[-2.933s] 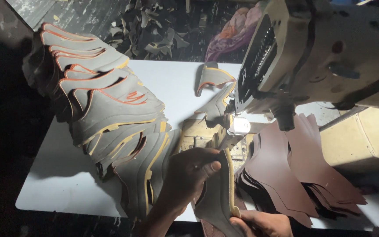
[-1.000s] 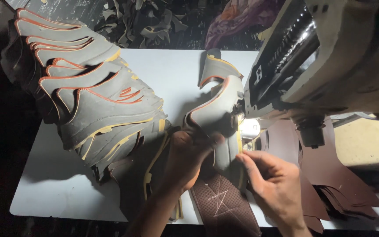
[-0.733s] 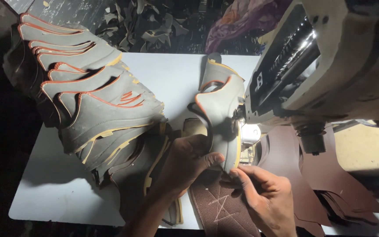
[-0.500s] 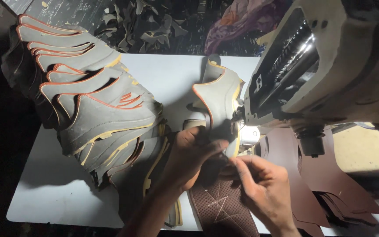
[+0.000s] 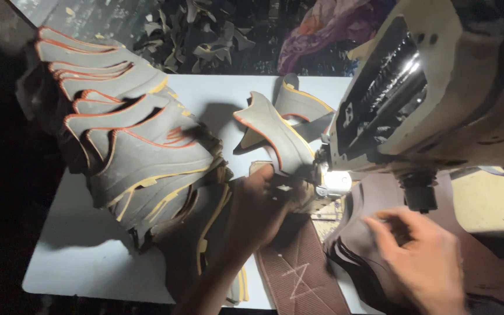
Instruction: Stitching components of shoe uppers using an industrial sewing machine.
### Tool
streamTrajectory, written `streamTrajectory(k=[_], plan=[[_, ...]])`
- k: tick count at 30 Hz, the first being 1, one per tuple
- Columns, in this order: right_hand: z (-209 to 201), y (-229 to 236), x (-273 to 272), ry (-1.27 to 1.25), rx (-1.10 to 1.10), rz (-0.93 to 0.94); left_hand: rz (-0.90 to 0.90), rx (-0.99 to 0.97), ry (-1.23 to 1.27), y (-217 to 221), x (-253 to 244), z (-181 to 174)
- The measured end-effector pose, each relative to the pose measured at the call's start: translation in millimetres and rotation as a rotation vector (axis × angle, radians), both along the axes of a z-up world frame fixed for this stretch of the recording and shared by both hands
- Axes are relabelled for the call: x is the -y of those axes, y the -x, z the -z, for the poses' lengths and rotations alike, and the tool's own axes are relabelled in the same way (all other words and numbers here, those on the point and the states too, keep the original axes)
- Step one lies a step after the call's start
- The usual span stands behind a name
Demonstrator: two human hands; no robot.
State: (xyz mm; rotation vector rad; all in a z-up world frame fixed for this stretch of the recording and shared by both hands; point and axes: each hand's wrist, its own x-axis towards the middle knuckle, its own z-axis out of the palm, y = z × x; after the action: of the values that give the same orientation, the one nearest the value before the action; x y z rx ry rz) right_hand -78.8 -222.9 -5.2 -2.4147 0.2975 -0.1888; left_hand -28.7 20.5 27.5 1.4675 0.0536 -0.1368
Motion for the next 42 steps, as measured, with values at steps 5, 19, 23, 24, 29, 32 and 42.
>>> streamTrajectory(k=[5, 19, 23, 24, 29, 32, 42], plan=[[47, 14, 76, 0.3, -0.192, 0.086, -0.023, 0.27, -1.159, 50, -73, 32], [61, 23, 89, 0.204, -0.322, 0.25, -0.074, -0.001, -1.391, 67, -137, 53], [84, 27, 107, -0.124, -0.131, 0.129, 0.129, -0.177, -1.279, 52, -134, 31], [72, 27, 103, -0.26, -0.114, 0.08, 0.209, -0.267, -1.181, 48, -125, 22], [55, 35, 36, -0.559, -0.142, -0.132, 0.175, -0.151, -0.769, 50, -98, 46], [57, 32, 6, -0.595, -0.08, -0.335, 0.099, -0.028, -0.473, 57, -61, 70], [45, 35, -9, -0.877, -0.409, -0.461, 0.011, -0.166, 0.369, 78, 4, 87]])
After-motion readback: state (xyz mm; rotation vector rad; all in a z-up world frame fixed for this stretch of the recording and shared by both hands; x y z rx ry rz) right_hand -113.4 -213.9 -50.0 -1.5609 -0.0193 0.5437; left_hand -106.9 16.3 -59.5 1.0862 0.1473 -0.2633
